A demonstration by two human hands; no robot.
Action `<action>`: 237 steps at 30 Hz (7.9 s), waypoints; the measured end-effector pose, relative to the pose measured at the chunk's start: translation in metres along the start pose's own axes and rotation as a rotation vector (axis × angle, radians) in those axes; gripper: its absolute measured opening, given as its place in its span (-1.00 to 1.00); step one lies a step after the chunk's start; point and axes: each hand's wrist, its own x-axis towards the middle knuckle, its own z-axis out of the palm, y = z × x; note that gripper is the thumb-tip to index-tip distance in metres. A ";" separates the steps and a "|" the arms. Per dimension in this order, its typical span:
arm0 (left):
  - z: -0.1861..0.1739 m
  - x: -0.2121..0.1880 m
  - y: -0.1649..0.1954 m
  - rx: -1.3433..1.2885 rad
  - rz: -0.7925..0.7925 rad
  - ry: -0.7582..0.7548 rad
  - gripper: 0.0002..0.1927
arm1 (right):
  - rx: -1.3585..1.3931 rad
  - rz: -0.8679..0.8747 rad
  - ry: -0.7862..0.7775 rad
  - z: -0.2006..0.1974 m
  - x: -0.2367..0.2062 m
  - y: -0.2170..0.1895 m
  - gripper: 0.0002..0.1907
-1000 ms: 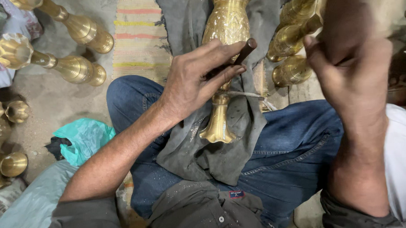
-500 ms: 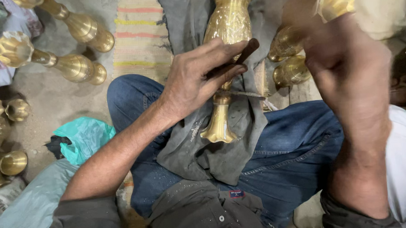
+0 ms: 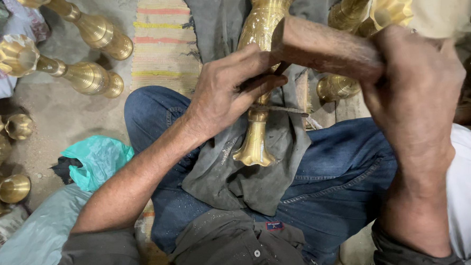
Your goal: The person sits cross-legged on the floor holding a brass vase upright on their lap. They hold a punch against the vase's decorated surface and repeatedly strike it with a wooden mallet, repositioning the punch around the pattern to work the metal.
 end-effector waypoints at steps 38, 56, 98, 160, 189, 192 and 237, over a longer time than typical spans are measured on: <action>-0.003 -0.001 -0.010 -0.079 0.035 0.005 -0.62 | 0.807 0.369 0.137 0.003 -0.015 0.005 -0.91; -0.002 -0.001 -0.012 -0.111 0.046 -0.022 -0.67 | 0.421 0.162 0.020 -0.008 -0.003 -0.007 -0.76; -0.011 0.014 0.005 0.123 0.068 -0.067 -0.62 | 0.292 0.158 0.138 0.019 0.004 -0.005 -0.53; -0.018 0.014 0.014 0.176 0.059 -0.079 -0.65 | 0.347 0.159 0.203 0.040 -0.015 0.003 -0.71; -0.016 0.018 0.014 0.146 0.060 -0.090 -0.62 | 0.476 0.219 0.201 0.041 -0.025 0.004 -0.71; -0.017 0.016 0.014 0.155 0.041 -0.097 -0.65 | 0.598 0.291 0.171 0.040 -0.022 0.003 -0.72; -0.015 0.019 0.002 0.113 0.082 -0.123 -0.58 | 0.596 0.360 0.185 0.046 -0.028 0.007 -0.68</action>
